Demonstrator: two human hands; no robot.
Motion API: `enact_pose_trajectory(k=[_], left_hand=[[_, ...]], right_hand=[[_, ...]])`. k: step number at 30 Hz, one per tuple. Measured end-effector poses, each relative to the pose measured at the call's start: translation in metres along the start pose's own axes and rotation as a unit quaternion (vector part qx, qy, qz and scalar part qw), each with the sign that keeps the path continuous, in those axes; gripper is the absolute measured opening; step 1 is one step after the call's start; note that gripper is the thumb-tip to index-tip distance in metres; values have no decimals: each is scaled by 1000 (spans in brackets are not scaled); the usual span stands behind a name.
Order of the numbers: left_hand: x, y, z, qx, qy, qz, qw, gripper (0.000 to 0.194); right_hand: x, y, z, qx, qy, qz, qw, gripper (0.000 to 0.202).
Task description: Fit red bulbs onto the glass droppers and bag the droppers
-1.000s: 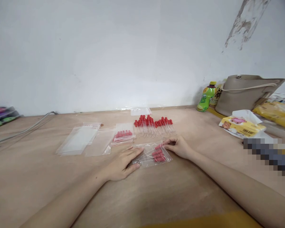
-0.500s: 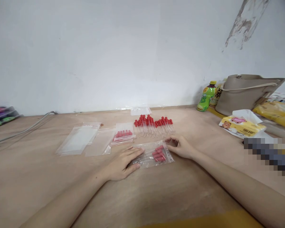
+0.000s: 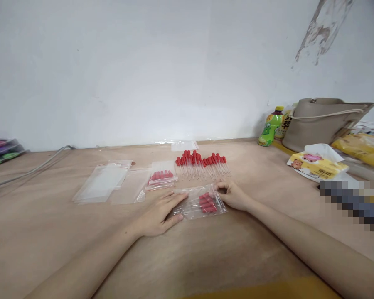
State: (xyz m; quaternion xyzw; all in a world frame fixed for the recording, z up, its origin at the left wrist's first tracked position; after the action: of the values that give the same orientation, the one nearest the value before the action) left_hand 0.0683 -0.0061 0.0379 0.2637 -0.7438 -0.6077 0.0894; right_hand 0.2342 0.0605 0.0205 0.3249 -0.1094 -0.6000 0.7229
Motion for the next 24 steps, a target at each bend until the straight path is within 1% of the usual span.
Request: enact_pose_trajectory(k=[4, 5, 7, 9, 10, 11, 13, 14, 16, 18, 20, 22, 24], left_hand=[[-1, 1, -2, 2, -9, 0, 1000, 51], [-1, 0, -2, 3, -14, 2, 1000, 50], [-1, -1, -4, 4, -23, 10, 1000, 46], [-2, -2, -4, 4, -31, 18, 999, 43], [-1, -3, -4, 3, -33, 19, 999, 42], [-1, -3, -4, 3, -35, 20, 999, 42], [-2, -3, -5, 4, -38, 21, 999, 41], [-2, -3, -5, 5, -38, 23, 999, 40], [-2, -3, -6, 6, -36, 24, 999, 40], [-1, -2, -6, 5, -33, 21, 999, 41], [-1, -1, -6, 3, -30, 18, 999, 41], [-1, -1, -6, -3, -29, 22, 999, 41], [-1, -3, -6, -9, -28, 30, 999, 41]], right_hand=[[2, 3, 5, 20, 18, 5, 1000, 19], [3, 4, 5, 17, 20, 14, 1000, 17], [4, 4, 6, -3, 18, 61, 998, 15], [3, 7, 0, -27, -16, 97, 995, 17], [0, 14, -6, -30, -46, 89, 995, 18], [-4, 24, -14, -24, -78, 60, 995, 19], [-14, 49, -26, 18, -132, -28, 991, 17], [-20, 60, -29, 52, -148, -69, 985, 16], [-33, 76, -31, 123, -171, -126, 969, 13], [-47, 86, -34, 174, -200, -169, 949, 14], [-60, 92, -38, 194, -234, -204, 930, 18], [-71, 93, -46, 198, -273, -223, 915, 25], [-79, 91, -56, 193, -312, -225, 903, 29]])
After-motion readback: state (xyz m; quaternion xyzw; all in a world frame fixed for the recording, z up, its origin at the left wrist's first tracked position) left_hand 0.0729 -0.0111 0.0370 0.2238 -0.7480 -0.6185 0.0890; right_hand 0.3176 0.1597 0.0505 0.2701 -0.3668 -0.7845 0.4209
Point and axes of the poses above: each hand's wrist, its own x-axis away from the middle knuckle, its own y-axis out of the back of the hand, z = x × y, the point moved 10 cm from there along -x, towards the middle knuckle, and after that the axes turned 9 degrees about -y, right-handed, at the moved point
